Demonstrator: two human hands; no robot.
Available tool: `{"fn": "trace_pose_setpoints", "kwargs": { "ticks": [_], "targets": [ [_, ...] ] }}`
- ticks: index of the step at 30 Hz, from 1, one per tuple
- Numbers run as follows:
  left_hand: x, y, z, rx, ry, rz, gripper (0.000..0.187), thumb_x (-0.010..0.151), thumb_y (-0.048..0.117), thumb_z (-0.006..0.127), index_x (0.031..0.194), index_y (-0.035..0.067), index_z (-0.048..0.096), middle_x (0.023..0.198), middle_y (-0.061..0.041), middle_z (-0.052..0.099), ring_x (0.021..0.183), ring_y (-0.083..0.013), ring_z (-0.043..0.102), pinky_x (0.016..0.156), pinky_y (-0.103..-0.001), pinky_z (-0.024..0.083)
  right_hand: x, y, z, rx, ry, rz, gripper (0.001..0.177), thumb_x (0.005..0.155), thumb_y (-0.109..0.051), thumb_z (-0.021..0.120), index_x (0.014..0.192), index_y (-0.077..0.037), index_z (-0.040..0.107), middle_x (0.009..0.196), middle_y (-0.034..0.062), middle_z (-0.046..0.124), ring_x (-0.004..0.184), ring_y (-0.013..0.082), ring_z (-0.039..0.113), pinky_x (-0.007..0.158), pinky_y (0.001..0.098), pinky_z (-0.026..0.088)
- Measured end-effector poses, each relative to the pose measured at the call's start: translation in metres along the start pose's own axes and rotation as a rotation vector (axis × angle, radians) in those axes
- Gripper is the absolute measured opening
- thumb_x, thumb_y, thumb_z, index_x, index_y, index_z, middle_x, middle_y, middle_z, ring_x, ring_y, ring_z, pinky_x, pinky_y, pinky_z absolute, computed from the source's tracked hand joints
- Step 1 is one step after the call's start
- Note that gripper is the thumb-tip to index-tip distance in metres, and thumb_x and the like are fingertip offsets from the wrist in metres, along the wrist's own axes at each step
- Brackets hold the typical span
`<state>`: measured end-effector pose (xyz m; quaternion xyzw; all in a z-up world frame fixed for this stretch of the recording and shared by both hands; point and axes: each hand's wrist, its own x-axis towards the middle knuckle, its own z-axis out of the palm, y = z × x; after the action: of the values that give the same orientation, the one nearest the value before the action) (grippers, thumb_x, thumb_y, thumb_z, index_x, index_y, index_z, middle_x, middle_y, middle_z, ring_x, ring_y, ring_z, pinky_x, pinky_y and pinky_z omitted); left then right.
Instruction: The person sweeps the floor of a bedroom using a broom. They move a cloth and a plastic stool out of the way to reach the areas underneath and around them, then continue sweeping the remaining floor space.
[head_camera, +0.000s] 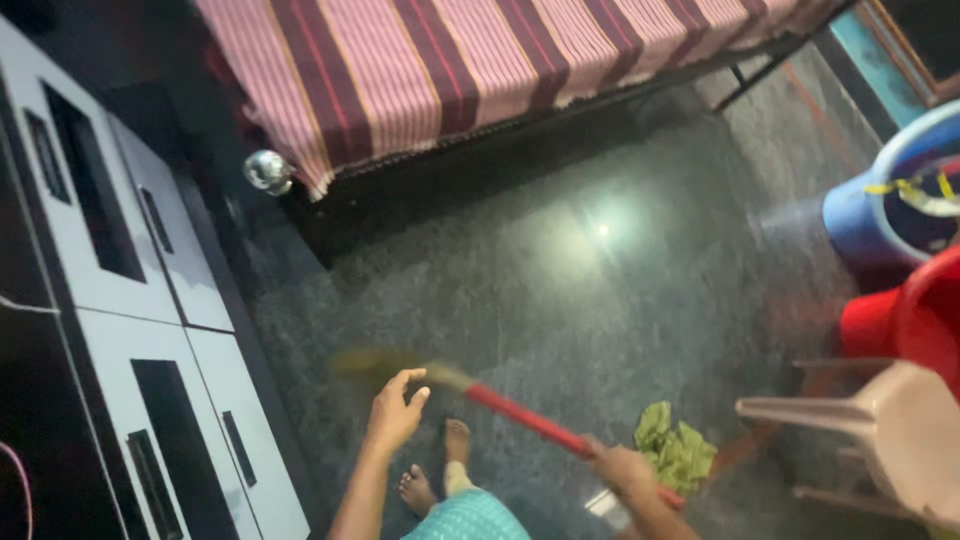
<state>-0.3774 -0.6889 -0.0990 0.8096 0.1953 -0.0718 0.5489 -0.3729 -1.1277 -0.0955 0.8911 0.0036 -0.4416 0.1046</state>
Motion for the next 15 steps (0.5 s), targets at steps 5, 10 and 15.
{"fn": "trace_pose_setpoints", "kwargs": {
  "ticks": [5,10,15],
  "targets": [
    [-0.018,0.007,0.029,0.061,-0.041,-0.074,0.042,0.085,0.021,0.074,0.126,0.017,0.068,0.127,-0.014,0.069,0.121,-0.0333,0.065,0.1,-0.042,0.052,0.037,0.048,-0.024,0.349,0.269,0.247,0.042,0.11,-0.052,0.041,0.13,-0.025,0.065,0.107,0.0156,0.075,0.103,0.0398,0.071,0.088,0.0531,0.055],
    [-0.038,0.022,0.071,0.125,-0.081,-0.042,0.039,0.086,0.023,0.073,0.125,0.017,0.069,0.129,-0.012,0.071,0.123,-0.0327,0.064,0.102,-0.042,0.05,0.06,-0.012,0.031,0.553,0.302,0.058,0.062,0.097,-0.052,0.055,0.143,-0.012,0.042,0.096,0.0219,0.075,0.09,0.0421,0.072,0.078,0.056,0.056],
    [-0.041,0.043,0.155,0.123,-0.127,-0.019,0.04,0.086,0.025,0.072,0.125,0.018,0.068,0.125,-0.012,0.072,0.118,-0.033,0.068,0.1,-0.041,0.053,0.014,0.023,0.106,0.279,0.168,-0.16,0.056,0.096,-0.052,0.057,0.142,-0.022,0.044,0.103,0.021,0.072,0.093,0.0432,0.07,0.082,0.0572,0.055]
  ]
}}
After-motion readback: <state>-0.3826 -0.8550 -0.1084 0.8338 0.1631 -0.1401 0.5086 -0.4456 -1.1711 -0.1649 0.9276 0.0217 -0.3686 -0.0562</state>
